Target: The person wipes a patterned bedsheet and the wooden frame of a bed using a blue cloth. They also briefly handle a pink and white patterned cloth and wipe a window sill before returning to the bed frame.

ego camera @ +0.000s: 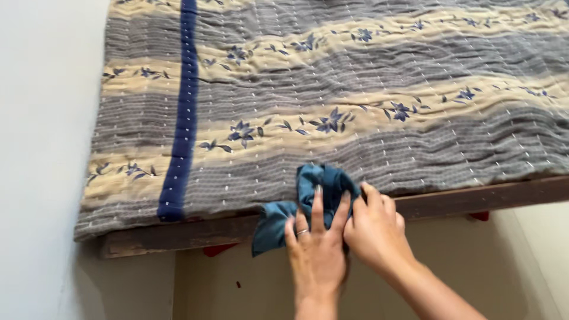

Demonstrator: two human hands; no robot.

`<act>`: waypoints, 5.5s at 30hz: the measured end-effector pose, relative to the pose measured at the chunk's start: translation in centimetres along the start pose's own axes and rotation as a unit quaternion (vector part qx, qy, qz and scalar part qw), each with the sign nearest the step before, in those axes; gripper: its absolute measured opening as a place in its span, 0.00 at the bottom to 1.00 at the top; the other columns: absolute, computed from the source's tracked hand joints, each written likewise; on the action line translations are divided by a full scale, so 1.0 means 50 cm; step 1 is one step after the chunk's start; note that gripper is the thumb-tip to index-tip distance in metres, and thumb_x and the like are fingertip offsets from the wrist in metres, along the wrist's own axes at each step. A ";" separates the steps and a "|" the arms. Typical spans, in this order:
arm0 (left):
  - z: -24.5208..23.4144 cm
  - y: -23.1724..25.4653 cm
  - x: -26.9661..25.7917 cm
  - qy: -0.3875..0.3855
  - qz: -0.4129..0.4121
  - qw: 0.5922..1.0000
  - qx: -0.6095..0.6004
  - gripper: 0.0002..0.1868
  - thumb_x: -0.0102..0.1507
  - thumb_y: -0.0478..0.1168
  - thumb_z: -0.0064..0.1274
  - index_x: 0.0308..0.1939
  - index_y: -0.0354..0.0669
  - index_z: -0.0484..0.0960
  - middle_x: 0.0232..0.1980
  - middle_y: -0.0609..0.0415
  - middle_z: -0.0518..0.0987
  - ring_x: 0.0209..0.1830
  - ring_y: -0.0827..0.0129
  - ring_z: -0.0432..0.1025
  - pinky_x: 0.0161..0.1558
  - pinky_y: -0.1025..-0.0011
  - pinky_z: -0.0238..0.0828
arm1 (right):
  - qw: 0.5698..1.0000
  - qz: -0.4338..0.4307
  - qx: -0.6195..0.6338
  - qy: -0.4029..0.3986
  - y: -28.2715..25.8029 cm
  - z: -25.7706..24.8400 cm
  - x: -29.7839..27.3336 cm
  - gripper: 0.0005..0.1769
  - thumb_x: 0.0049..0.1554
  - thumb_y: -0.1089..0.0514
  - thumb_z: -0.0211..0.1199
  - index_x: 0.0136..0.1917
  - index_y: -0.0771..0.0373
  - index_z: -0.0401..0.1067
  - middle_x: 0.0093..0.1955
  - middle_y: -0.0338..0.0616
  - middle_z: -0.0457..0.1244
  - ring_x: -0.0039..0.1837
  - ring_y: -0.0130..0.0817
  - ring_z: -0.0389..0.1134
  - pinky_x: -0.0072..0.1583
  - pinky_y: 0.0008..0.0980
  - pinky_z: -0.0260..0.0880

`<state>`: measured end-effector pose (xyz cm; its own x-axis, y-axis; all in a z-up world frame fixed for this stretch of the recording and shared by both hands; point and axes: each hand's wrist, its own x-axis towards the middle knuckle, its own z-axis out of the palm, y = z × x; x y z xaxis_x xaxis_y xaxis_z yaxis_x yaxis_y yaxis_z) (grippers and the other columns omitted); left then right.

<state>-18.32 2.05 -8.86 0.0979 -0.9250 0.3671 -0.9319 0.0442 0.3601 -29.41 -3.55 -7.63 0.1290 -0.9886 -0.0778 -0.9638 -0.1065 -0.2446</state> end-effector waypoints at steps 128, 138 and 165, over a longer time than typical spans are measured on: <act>0.066 -0.474 -0.198 0.188 -0.535 0.459 -0.684 0.24 0.74 0.57 0.30 0.64 0.49 0.70 0.51 0.59 0.73 0.49 0.67 0.65 0.52 0.58 0.61 | 0.926 -0.208 0.268 -0.165 -0.478 0.372 -0.117 0.33 0.63 0.39 0.58 0.70 0.66 0.66 0.71 0.62 0.59 0.73 0.53 0.56 0.73 0.47 0.55; 0.088 -0.507 -0.281 0.249 -0.524 0.286 -0.763 0.31 0.76 0.60 0.25 0.71 0.44 0.68 0.52 0.57 0.72 0.51 0.65 0.62 0.57 0.56 0.59 | 0.706 -0.679 -0.191 0.064 -0.573 0.405 -0.017 0.30 0.56 0.38 0.54 0.65 0.54 0.71 0.80 0.44 0.54 0.80 0.39 0.50 0.81 0.43 0.35; 0.229 -0.480 -0.139 0.170 -0.573 0.454 -0.661 0.32 0.70 0.63 0.33 0.76 0.62 0.53 0.73 0.65 0.63 0.70 0.69 0.58 0.67 0.64 0.54 | 0.463 -0.741 -0.467 0.137 -0.547 0.420 0.044 0.20 0.63 0.46 0.55 0.62 0.54 0.79 0.71 0.39 0.61 0.80 0.47 0.50 0.81 0.53 0.27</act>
<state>-0.65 3.09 -29.87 0.5119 -0.5236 -0.6810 0.8006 0.0034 0.5992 2.15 -0.58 -21.39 0.8988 0.2802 -0.3371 0.4383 -0.5618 0.7016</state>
